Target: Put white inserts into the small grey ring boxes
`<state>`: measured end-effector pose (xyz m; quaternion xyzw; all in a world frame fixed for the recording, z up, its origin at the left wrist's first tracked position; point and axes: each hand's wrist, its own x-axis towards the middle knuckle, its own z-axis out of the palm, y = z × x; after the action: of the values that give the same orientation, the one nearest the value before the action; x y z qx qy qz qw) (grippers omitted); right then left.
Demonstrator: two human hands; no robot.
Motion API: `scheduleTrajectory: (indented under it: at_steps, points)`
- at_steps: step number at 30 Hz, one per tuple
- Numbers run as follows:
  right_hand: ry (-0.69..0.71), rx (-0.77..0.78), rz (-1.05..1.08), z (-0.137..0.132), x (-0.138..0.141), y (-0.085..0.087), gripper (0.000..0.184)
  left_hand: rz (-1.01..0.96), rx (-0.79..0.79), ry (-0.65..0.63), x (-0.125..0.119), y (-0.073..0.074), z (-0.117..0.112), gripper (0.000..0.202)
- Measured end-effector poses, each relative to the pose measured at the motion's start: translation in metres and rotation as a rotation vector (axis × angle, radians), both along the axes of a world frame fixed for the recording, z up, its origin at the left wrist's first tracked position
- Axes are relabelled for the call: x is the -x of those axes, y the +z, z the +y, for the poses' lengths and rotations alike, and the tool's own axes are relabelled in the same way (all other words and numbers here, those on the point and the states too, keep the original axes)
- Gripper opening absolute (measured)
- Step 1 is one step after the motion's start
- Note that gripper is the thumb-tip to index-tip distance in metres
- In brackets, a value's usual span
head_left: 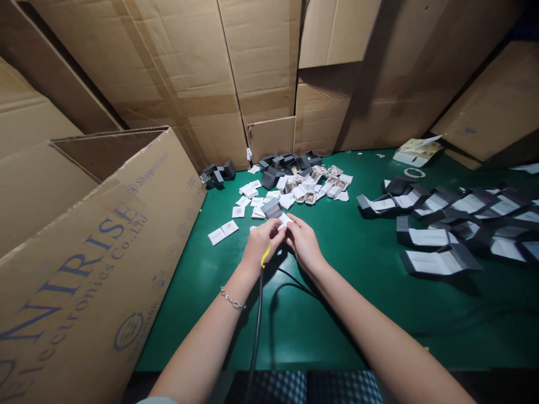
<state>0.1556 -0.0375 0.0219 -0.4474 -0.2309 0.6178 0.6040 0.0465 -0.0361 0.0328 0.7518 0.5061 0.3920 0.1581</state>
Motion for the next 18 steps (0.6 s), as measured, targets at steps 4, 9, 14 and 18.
scheduleTrajectory:
  at_steps: [4, 9, 14, 18]
  points:
    - [-0.001, -0.008, -0.015, 0.000, -0.001, 0.000, 0.039, -0.015, 0.039, -0.008, 0.001, -0.003, 0.002, 0.012]
    - [-0.013, 0.029, 0.057, -0.003, 0.000, 0.006, 0.031, -0.036, -0.011, -0.076, 0.002, -0.006, 0.004, 0.012]
    - [-0.041, 0.088, 0.182, -0.004, -0.002, 0.014, 0.026, -0.080, -0.083, -0.070, 0.002, -0.006, 0.004, 0.011]
    - [-0.059, 0.085, 0.263, -0.002, -0.005, 0.015, 0.024, -0.065, -0.170, -0.087, 0.000, -0.006, 0.003, 0.008]
